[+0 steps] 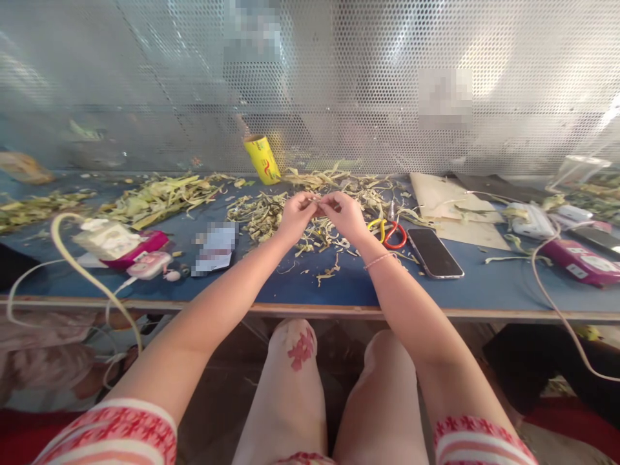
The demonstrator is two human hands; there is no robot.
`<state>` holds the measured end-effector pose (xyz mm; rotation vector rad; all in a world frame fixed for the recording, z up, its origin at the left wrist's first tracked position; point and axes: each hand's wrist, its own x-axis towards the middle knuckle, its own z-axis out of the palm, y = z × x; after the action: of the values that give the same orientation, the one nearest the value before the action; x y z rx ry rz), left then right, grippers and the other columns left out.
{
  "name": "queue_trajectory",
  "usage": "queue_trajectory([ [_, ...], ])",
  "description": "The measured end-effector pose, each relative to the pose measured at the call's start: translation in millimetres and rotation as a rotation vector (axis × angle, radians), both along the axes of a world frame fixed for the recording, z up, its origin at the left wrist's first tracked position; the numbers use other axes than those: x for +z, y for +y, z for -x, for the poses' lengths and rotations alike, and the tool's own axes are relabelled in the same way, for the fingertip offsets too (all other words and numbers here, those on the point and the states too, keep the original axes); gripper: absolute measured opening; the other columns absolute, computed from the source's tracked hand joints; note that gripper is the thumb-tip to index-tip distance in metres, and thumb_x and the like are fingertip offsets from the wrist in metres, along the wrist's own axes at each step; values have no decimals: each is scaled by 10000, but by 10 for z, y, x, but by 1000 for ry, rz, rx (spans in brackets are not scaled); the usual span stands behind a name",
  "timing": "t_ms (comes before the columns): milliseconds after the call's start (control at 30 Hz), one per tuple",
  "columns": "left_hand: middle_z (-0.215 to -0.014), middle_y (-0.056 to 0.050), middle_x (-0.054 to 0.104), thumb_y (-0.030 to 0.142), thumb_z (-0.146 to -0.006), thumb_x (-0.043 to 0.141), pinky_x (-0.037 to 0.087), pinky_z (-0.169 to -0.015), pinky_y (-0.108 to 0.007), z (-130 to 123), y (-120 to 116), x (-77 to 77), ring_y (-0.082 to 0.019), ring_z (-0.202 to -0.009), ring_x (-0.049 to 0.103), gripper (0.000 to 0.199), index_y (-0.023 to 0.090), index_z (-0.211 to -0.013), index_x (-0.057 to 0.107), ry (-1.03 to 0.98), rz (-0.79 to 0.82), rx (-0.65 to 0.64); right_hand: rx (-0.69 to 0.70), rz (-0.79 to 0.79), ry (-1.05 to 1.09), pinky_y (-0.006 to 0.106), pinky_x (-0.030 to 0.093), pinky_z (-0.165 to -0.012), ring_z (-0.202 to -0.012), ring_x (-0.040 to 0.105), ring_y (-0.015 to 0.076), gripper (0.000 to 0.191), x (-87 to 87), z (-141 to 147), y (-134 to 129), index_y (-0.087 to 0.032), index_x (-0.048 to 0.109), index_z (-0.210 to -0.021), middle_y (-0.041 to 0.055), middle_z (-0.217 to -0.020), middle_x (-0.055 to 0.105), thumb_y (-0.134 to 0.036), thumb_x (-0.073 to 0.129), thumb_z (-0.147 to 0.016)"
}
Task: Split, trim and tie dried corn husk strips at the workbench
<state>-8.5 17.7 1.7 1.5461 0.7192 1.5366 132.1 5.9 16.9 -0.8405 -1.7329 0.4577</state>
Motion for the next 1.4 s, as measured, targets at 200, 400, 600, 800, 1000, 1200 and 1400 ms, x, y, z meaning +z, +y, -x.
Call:
queue_trajectory([
  [200, -675, 6, 658, 221, -800, 586, 578, -741, -343, 3, 10, -4, -137, -658, 664, 76, 167, -852, 597, -1, 5, -13, 24, 30, 32, 301, 475, -654, -694, 572, 143, 98, 10, -3, -6, -187, 595, -777, 16, -736, 625, -281, 575, -760],
  [400, -680, 1, 656, 220, -793, 598, 577, -723, -328, 10, -4, 6, -135, -652, 660, 72, 166, -841, 592, -3, -21, 15, -12, 29, 37, 291, 468, -651, -688, 562, 139, 133, 39, -3, -48, -205, 522, -763, 6, -715, 596, -325, 578, -765],
  [600, -663, 5, 650, 207, -793, 589, 575, -712, -323, 14, -11, 14, -134, -637, 657, 58, 169, -837, 589, 26, -34, 45, -119, -42, -131, 310, 470, -682, -671, 542, 144, 58, 49, 1, -21, -200, 545, -708, 15, -710, 591, -232, 575, -745],
  [800, -664, 2, 655, 205, -792, 579, 571, -729, -330, 16, 5, 15, -140, -642, 666, 55, 168, -834, 581, 28, -13, 29, -127, -90, -151, 313, 463, -693, -732, 554, 164, 31, 59, -13, -28, -201, 566, -734, 29, -748, 605, -201, 549, -759],
  [1000, -638, 16, 640, 205, -772, 592, 555, -674, -282, 29, -11, 11, -122, -618, 643, 79, 170, -843, 595, 99, -70, 76, -99, -83, -156, 317, 458, -685, -743, 557, 171, 116, 51, -12, -44, -202, 591, -754, 34, -742, 612, -303, 578, -809],
  [1200, -645, 12, 647, 186, -774, 588, 552, -667, -280, 20, -58, 40, -124, -621, 644, 62, 169, -833, 594, 118, -66, 91, -84, -83, -185, 310, 454, -701, -750, 555, 172, 122, 45, -30, -20, -202, 606, -746, 31, -728, 605, -284, 561, -824],
  [1400, -616, 20, 633, 198, -785, 599, 558, -655, -290, 16, -63, 55, -118, -572, 631, 57, 169, -833, 588, 107, -27, 70, -84, -134, -222, 300, 457, -685, -708, 544, 158, 59, 53, -47, -16, -196, 582, -734, 31, -736, 598, -211, 563, -788],
])
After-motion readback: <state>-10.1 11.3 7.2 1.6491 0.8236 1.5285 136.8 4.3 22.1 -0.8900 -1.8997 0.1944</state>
